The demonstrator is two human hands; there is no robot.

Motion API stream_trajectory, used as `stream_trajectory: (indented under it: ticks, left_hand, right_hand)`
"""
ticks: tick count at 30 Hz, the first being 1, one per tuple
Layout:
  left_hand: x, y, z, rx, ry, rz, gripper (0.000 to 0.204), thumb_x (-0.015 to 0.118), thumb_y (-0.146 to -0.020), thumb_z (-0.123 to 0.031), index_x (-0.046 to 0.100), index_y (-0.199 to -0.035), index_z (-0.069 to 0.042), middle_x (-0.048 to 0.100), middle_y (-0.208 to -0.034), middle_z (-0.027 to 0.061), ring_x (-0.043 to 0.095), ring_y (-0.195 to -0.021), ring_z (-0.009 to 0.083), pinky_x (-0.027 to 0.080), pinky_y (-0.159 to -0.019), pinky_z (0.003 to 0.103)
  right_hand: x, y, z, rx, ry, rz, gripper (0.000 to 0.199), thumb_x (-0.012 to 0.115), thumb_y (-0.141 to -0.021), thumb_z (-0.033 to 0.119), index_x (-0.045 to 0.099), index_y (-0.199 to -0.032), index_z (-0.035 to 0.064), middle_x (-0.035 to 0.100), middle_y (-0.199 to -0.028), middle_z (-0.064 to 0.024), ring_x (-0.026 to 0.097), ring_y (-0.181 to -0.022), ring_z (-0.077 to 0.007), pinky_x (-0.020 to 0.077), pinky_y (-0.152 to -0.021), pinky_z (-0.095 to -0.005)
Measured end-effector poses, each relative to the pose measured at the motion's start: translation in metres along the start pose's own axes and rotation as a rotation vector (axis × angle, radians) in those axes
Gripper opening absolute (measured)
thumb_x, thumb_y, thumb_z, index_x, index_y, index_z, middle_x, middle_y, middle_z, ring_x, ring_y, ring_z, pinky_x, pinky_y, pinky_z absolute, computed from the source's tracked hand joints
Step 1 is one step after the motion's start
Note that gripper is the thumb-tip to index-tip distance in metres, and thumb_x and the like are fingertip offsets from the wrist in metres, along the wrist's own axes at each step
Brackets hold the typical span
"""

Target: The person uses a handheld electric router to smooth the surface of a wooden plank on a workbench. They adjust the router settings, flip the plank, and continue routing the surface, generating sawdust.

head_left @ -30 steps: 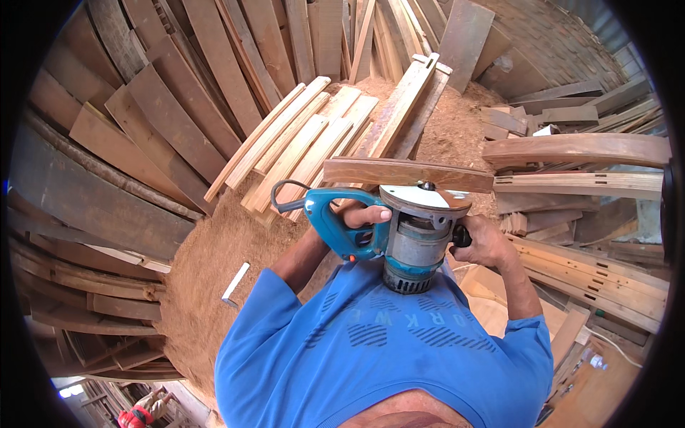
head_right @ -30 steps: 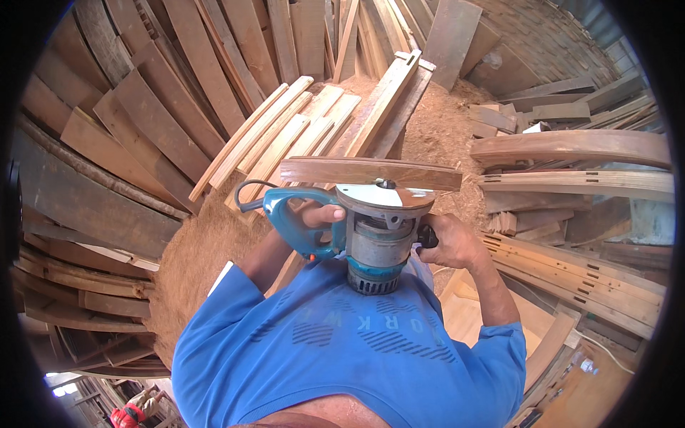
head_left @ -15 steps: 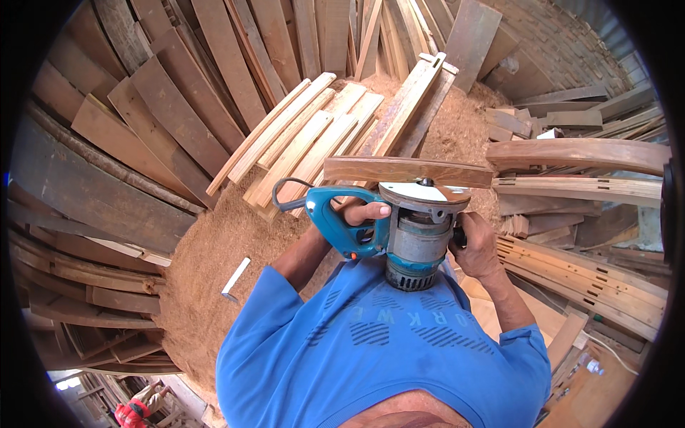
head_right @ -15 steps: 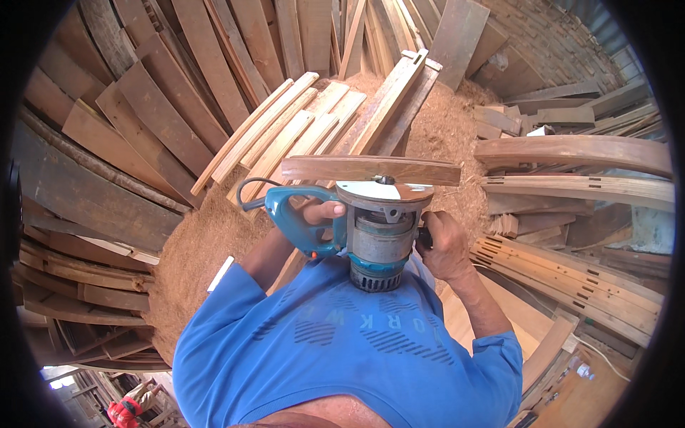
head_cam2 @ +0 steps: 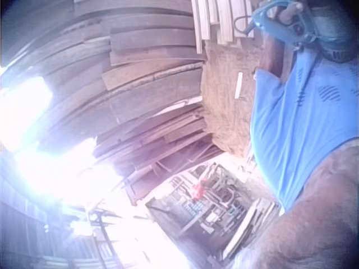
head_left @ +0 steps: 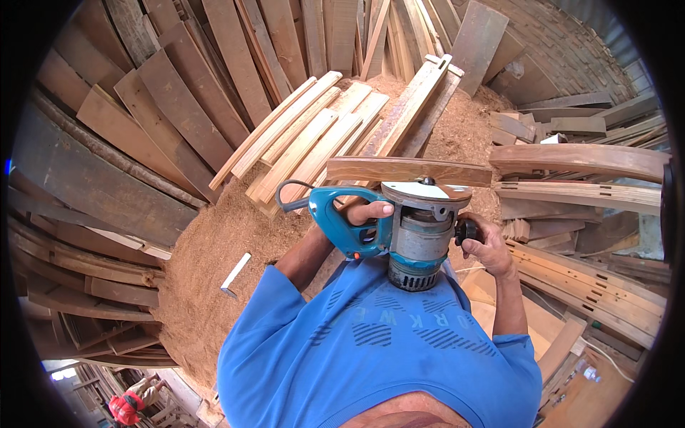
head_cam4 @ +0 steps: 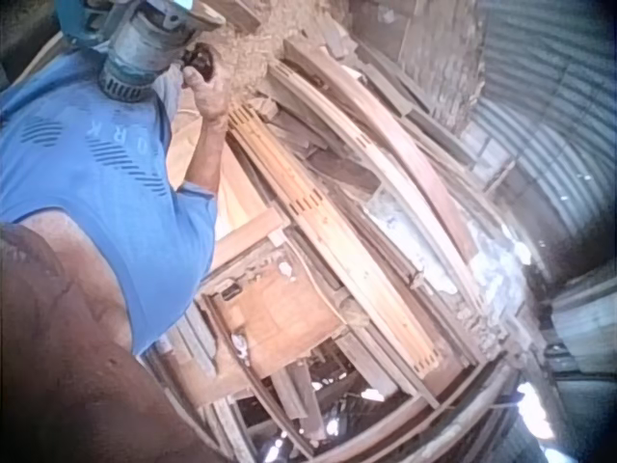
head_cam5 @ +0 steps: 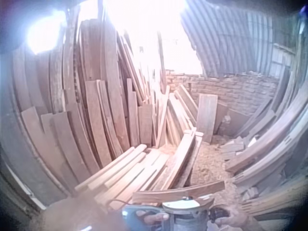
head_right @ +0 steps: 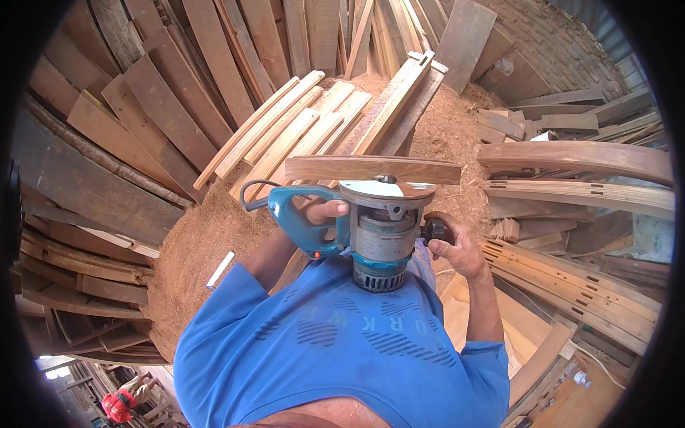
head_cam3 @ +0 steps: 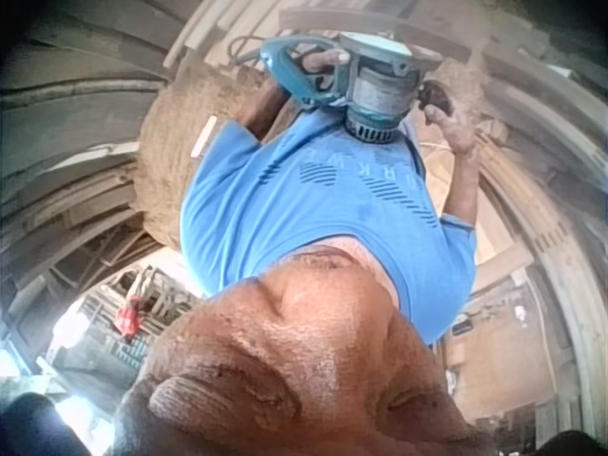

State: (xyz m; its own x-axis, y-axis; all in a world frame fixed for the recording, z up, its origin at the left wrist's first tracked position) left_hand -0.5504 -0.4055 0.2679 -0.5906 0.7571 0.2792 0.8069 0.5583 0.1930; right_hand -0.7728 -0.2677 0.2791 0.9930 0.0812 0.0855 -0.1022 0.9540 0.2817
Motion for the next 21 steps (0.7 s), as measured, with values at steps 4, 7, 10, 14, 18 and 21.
stream_trajectory:
  ticks: [4,7,10,14,18,21]
  left_hand:
    - [0.001,0.002,-0.002,0.009,-0.009,-0.006,0.065,0.075,-0.084,-0.038,0.059,-0.129,0.005,0.068,-0.115,0.0179,0.062,-0.107,0.0254,0.051,-0.092,0.039]
    - [0.003,0.004,-0.002,0.017,-0.012,-0.006,0.065,0.075,-0.084,-0.038,0.059,-0.13,0.005,0.067,-0.115,0.0181,0.062,-0.108,0.0256,0.051,-0.092,0.039]
    - [0.005,0.0,0.0,0.028,-0.014,0.005,0.065,0.075,-0.084,-0.038,0.058,-0.13,0.005,0.067,-0.116,0.0182,0.062,-0.108,0.0258,0.05,-0.093,0.039]
    - [0.005,0.006,-0.003,0.039,-0.032,-0.01,0.065,0.075,-0.084,-0.038,0.058,-0.131,0.005,0.067,-0.117,0.0184,0.062,-0.109,0.0261,0.05,-0.094,0.039]
    - [0.007,0.005,-0.001,0.055,-0.042,-0.01,0.066,0.075,-0.084,-0.037,0.058,-0.131,0.005,0.067,-0.118,0.0185,0.062,-0.11,0.0264,0.05,-0.094,0.039]
    - [0.009,0.003,-0.002,0.069,-0.047,-0.007,0.066,0.075,-0.084,-0.037,0.057,-0.132,0.005,0.067,-0.118,0.0186,0.062,-0.111,0.0266,0.05,-0.095,0.04]
  right_hand:
    - [0.001,0.001,-0.013,0.007,-0.148,-0.003,0.088,0.085,-0.078,0.043,0.044,-0.14,-0.005,0.063,-0.108,-0.0091,0.061,-0.094,-0.0155,0.0523,-0.079,-0.0295]
    - [0.015,0.008,-0.046,0.065,-0.401,0.058,0.1,0.088,-0.073,0.044,0.037,-0.146,-0.0044,0.059,-0.125,-0.0139,0.057,-0.115,-0.0224,0.0458,-0.1,-0.0362]
    - [0.044,0.009,-0.072,0.08,-0.453,0.06,0.113,0.09,-0.068,0.049,0.032,-0.148,-0.0055,0.052,-0.138,-0.0181,0.046,-0.132,-0.0279,0.0334,-0.114,-0.0404]
    - [0.072,0.002,-0.051,0.06,-0.468,0.023,0.124,0.089,-0.062,0.058,0.029,-0.148,-0.0083,0.045,-0.145,-0.0205,0.041,-0.137,-0.0296,0.0281,-0.118,-0.0411]
    - [0.074,0.004,-0.039,0.08,-0.356,0.038,0.128,0.089,-0.062,0.06,0.026,-0.149,-0.0094,0.041,-0.148,-0.0208,0.04,-0.138,-0.0291,0.0297,-0.117,-0.0408]
    - [0.072,0.01,-0.032,0.078,-0.329,0.001,0.127,0.088,-0.063,0.06,0.026,-0.148,-0.0105,0.04,-0.149,-0.0203,0.039,-0.139,-0.0282,0.0287,-0.118,-0.0406]
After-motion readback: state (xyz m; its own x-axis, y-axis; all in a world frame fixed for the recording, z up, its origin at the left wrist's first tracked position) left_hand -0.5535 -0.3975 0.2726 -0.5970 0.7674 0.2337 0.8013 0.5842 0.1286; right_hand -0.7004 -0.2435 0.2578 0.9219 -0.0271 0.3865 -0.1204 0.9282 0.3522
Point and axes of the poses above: each hand's wrist, its own y-axis away from the middle knuckle, its own x-axis out of the palm, z = x × y, the point moved 8 cm from there along -y, towards the middle knuckle
